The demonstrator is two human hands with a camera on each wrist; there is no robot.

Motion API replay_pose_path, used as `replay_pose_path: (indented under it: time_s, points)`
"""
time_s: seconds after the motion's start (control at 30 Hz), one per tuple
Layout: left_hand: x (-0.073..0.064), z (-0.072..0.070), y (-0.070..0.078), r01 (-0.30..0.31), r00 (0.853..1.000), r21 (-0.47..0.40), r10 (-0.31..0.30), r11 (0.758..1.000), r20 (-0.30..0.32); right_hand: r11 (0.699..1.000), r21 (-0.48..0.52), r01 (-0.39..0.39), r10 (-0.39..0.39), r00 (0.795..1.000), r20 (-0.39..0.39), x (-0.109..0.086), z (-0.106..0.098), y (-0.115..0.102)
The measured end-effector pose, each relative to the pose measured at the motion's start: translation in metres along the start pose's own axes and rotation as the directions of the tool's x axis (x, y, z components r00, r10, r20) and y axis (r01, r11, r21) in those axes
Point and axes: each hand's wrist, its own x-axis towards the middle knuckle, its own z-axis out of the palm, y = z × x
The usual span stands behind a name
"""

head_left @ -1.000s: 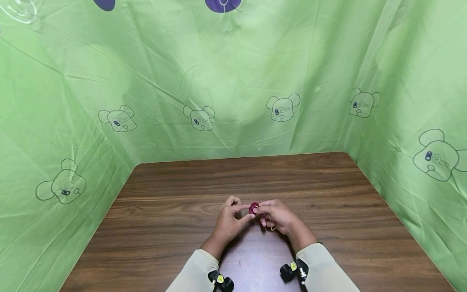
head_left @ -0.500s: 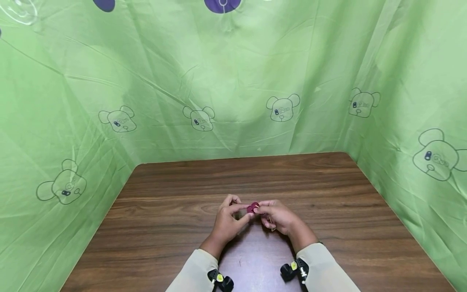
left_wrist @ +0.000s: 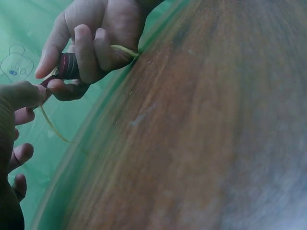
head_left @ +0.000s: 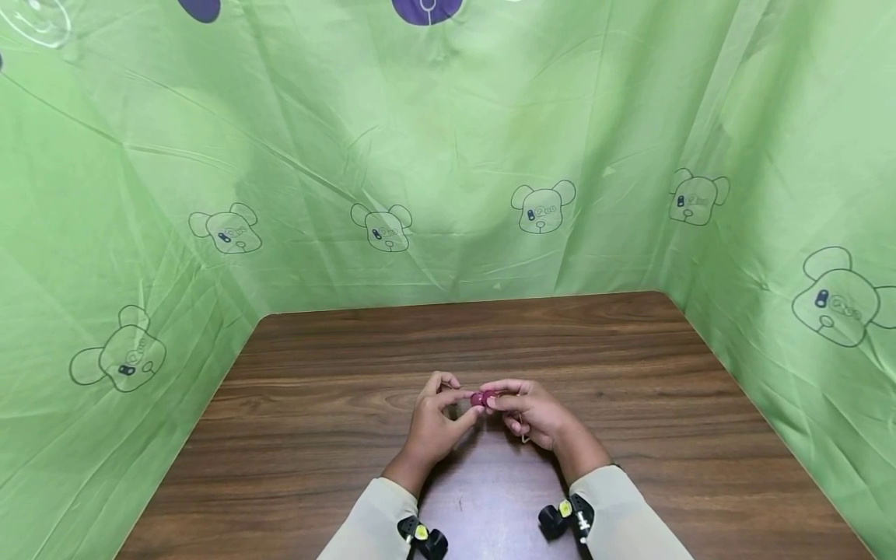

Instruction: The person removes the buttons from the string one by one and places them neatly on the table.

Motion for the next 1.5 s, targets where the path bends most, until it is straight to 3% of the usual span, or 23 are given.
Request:
replay_pose_path:
  time_s: [0.5,0.7,0.9,1.5]
  points:
    - [0.0023,-0.0012,0.0001,-0.026,1.0,0.02,0.026,0.999,0.007,0.998,-0.027,0.048,-0.049,0.997,-0.066,0.0012,0.0037,0.0012]
    - [0.002,-0.0012,0.001,0.013,1.0,0.014,-0.013,1.0,0.023,0.997,-0.005,0.072,-0.072,0.996,-0.059,-0.0007,0.0037,-0.0002]
    - [0.0016,-0.0002,0.0003,-0.016,1.0,0.014,0.016,1.0,0.004,0.996,0.009,0.092,-0.092,0.995,-0.036,-0.0012,0.0023,0.0001]
    - [0.0012,-0.0003,0.001,-0.041,0.999,0.001,0.041,0.999,-0.007,0.989,-0.139,0.049,-0.059,0.996,-0.068,-0.0009,0.002,-0.0013]
